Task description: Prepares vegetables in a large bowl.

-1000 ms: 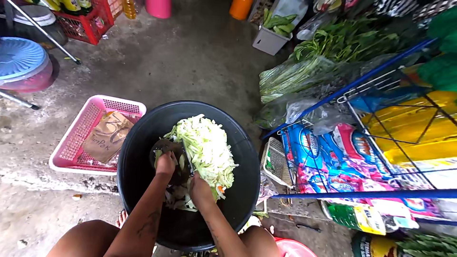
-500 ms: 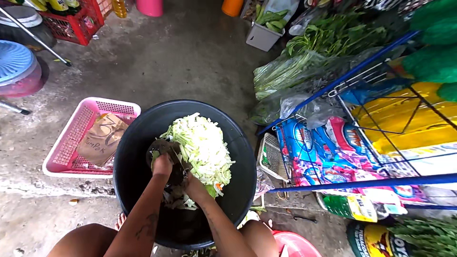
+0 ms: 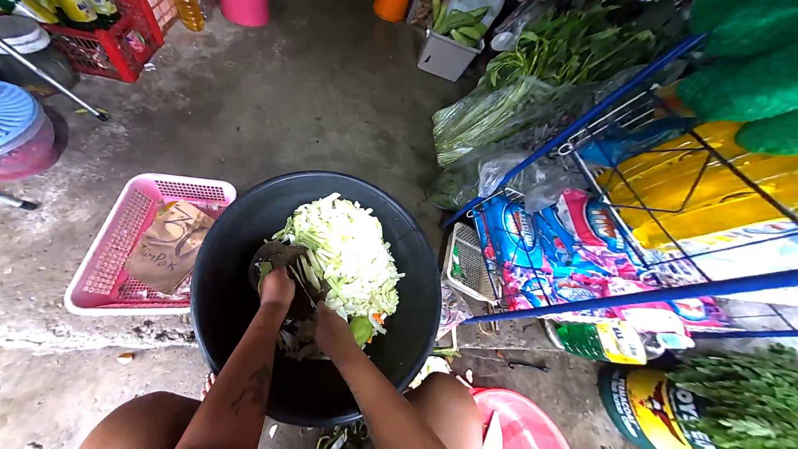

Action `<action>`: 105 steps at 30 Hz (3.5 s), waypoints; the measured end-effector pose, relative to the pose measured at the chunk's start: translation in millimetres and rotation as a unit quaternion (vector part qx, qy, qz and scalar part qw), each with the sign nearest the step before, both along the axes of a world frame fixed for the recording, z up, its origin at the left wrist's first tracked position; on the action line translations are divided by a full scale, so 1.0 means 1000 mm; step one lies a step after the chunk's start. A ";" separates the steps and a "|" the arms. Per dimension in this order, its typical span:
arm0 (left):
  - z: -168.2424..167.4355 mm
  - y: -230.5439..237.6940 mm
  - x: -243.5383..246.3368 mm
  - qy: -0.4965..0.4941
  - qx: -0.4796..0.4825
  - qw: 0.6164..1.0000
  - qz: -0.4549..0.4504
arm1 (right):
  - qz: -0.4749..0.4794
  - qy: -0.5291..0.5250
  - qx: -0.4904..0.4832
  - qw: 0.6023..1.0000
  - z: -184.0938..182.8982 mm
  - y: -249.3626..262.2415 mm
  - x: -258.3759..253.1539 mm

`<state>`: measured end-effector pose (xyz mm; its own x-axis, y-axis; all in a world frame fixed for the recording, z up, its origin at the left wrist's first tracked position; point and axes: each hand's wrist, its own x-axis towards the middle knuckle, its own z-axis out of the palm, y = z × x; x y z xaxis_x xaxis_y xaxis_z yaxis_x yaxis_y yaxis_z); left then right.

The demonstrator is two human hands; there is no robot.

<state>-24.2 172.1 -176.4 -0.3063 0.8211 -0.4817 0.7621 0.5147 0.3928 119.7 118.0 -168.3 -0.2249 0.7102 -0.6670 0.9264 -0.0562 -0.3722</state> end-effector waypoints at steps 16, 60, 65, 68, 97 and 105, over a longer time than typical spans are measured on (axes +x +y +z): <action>0.024 -0.018 -0.026 0.043 0.076 0.994 0.065 | -0.080 0.004 0.062 0.995 0.019 0.027 0.039; 0.102 -0.065 0.015 -0.761 0.204 0.575 0.221 | -0.079 0.167 0.160 0.970 0.116 -0.114 0.115; 0.143 -0.103 0.055 -0.778 0.252 0.549 0.174 | -0.095 0.165 0.287 0.939 0.125 -0.182 0.122; 0.158 -0.123 0.076 -0.767 0.333 0.526 0.156 | -0.107 0.180 0.301 0.930 0.133 -0.210 0.127; 0.203 -0.192 0.131 -0.710 0.447 0.543 0.030 | -0.153 0.175 0.315 0.920 0.171 -0.281 0.148; 0.189 -0.230 0.147 -0.702 0.198 0.671 0.133 | -0.304 0.390 0.130 0.860 0.163 -0.331 0.200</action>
